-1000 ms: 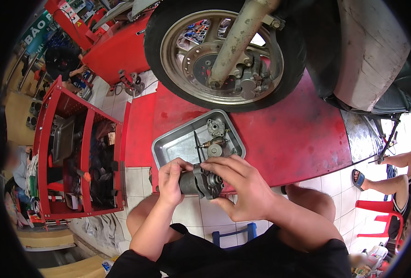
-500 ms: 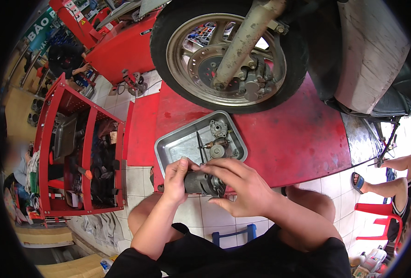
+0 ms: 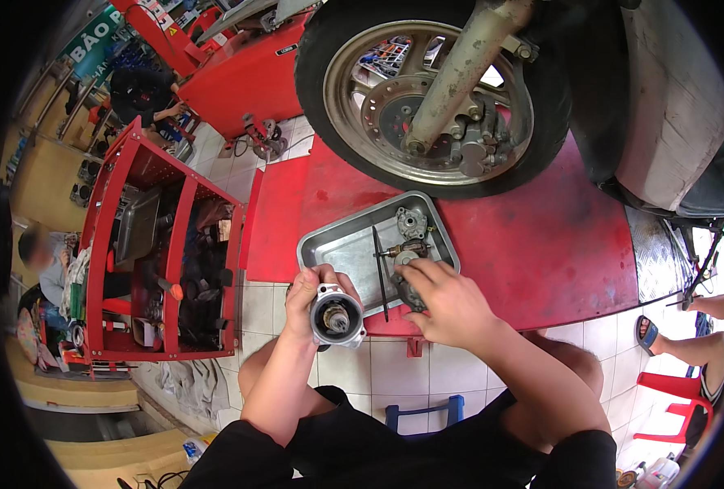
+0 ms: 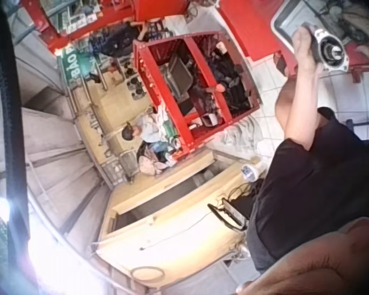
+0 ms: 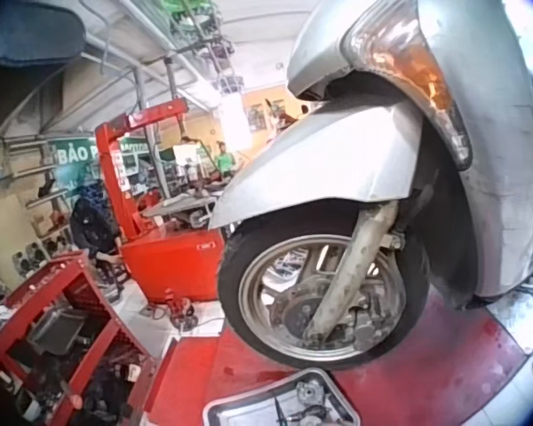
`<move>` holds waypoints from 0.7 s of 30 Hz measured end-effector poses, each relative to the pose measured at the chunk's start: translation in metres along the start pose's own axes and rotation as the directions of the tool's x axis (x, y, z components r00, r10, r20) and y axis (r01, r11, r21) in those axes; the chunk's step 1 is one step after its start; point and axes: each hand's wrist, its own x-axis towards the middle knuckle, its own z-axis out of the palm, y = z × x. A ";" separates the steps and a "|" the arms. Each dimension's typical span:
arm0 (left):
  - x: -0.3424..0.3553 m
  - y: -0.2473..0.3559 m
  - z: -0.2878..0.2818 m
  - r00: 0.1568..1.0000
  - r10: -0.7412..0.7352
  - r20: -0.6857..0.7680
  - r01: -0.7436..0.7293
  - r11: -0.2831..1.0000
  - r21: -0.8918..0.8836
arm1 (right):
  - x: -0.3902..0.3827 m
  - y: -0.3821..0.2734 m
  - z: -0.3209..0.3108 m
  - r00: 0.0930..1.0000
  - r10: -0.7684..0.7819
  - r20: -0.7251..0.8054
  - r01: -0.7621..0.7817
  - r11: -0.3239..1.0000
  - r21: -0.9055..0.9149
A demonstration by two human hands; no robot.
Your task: The person sits on a low stool in a workshop and disassembles a scooter starter motor. They remove the outer casing and use a screwdriver to manipulate internal components, placing the disassembled parts into a metal tray.
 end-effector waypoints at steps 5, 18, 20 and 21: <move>-0.002 -0.001 0.012 0.993 -0.029 0.115 0.035 0.998 -0.043 | 0.017 0.000 0.047 0.994 -0.106 0.031 0.106 0.994 -0.012; 0.000 0.001 0.003 0.926 0.079 0.369 -0.016 0.985 -0.170 | 0.061 -0.005 0.102 0.965 -0.120 0.233 0.173 0.959 -0.224; 0.000 0.002 0.005 0.932 0.070 0.356 -0.013 0.987 -0.160 | 0.061 -0.002 0.098 0.975 -0.138 0.176 0.171 0.968 -0.185; 0.000 0.003 0.005 0.936 0.068 0.346 -0.014 0.988 -0.156 | 0.062 -0.005 0.088 0.977 -0.146 0.152 0.169 0.974 -0.153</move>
